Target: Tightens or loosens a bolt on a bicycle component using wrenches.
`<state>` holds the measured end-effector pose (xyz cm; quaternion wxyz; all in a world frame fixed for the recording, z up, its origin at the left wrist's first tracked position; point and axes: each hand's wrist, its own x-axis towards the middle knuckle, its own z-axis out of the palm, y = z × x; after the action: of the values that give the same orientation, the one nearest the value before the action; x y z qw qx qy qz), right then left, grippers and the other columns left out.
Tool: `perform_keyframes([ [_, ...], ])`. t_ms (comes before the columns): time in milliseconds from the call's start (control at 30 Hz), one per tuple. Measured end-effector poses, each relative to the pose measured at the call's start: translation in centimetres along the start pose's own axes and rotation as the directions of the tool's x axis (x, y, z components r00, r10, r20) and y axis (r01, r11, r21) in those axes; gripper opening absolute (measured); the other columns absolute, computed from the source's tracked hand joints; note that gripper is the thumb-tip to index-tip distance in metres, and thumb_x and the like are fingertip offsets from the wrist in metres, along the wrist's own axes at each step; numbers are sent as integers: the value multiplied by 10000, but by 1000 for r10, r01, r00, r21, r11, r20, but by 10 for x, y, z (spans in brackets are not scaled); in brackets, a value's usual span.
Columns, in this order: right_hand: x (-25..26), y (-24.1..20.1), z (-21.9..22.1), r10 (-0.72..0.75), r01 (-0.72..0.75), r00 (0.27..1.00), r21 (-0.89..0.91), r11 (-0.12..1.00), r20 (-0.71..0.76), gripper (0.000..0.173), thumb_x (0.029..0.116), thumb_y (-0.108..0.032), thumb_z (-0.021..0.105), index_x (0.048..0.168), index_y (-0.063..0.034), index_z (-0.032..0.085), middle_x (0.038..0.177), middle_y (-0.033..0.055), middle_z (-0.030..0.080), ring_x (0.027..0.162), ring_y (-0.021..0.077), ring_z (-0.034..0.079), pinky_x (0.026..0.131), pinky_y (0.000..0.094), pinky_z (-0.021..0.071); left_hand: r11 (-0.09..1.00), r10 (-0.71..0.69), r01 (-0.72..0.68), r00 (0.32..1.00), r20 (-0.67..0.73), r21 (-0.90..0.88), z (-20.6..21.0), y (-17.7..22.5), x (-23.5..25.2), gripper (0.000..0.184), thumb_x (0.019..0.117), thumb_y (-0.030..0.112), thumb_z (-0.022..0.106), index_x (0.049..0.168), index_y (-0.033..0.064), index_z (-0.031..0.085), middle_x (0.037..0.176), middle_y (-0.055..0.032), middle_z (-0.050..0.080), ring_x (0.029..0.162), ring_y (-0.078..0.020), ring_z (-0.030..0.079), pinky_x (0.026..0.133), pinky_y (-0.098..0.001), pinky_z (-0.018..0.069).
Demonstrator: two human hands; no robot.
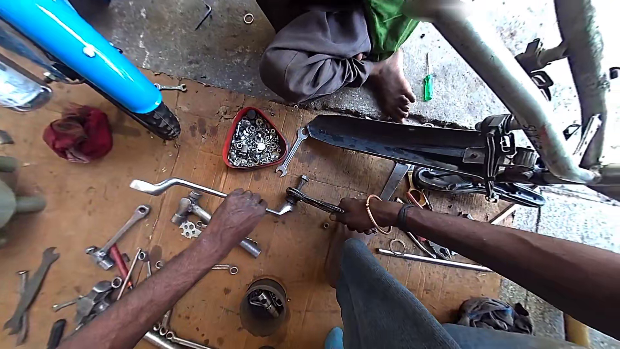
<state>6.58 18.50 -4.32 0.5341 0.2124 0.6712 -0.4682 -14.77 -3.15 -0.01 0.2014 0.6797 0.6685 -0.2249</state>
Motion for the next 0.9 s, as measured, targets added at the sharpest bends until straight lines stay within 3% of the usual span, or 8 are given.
perform_keyframes([
  [100,-4,10,0,-23,23,1000,127,992,4,454,1107,-420,409,940,-35,582,652,63,561,487,149,550,477,303,482,992,-117,120,990,79,-30,-2,8,-7,139,986,138,648,1070,92,749,960,-103,717,925,-281,696,850,-428,539],
  [200,-12,13,6,-5,1,1000,259,966,16,431,1114,-386,405,930,-36,574,676,65,584,500,146,577,485,296,512,971,-235,239,962,139,-14,-21,37,-9,203,957,5,615,1125,29,726,1027,-140,708,983,-305,682,884,-436,521],
  [333,-9,14,8,16,-16,998,5,1000,-54,434,1095,-399,451,918,-39,616,665,87,582,512,178,564,522,345,488,989,-138,130,981,136,70,-33,48,9,159,953,-23,598,1062,-23,714,995,-164,695,938,-307,670,861,-433,502],
  [433,-5,17,14,23,-23,999,-12,1000,-44,419,1093,-395,454,929,-39,602,653,85,556,503,175,544,520,343,481,998,-68,64,975,209,26,-36,35,19,166,974,-3,578,1047,15,726,1015,-147,704,983,-309,671,926,-443,496],
  [567,-5,4,24,27,-29,994,-24,999,-106,384,1083,-369,472,946,-40,614,696,103,568,559,215,572,555,404,496,996,-69,75,991,119,-43,7,16,7,156,999,125,609,1087,106,737,977,-95,706,920,-283,685,821,-431,536],
  [667,-13,-11,19,75,-86,991,-94,992,-113,296,1058,-298,512,944,-44,615,731,105,585,612,230,590,602,440,495,999,-5,1,994,-109,-36,32,9,-2,127,937,108,704,1051,89,754,910,-95,707,846,-278,698,729,-413,556],
  [833,-12,-22,14,123,-128,989,-63,990,-81,268,1055,-273,503,1013,-25,596,747,106,567,604,215,571,595,411,501,981,-55,21,983,-176,-192,21,8,0,238,917,128,731,1153,99,734,1110,-115,711,1077,-309,674,1013,-495,500],
  [900,-8,-22,13,124,-128,990,-77,989,-61,295,1065,-302,485,1026,-29,590,761,102,569,616,216,574,604,416,503,959,-83,-9,947,-310,-284,14,18,-7,314,907,94,728,1220,93,724,1222,-140,680,1153,-324,643,1084,-505,461],
])
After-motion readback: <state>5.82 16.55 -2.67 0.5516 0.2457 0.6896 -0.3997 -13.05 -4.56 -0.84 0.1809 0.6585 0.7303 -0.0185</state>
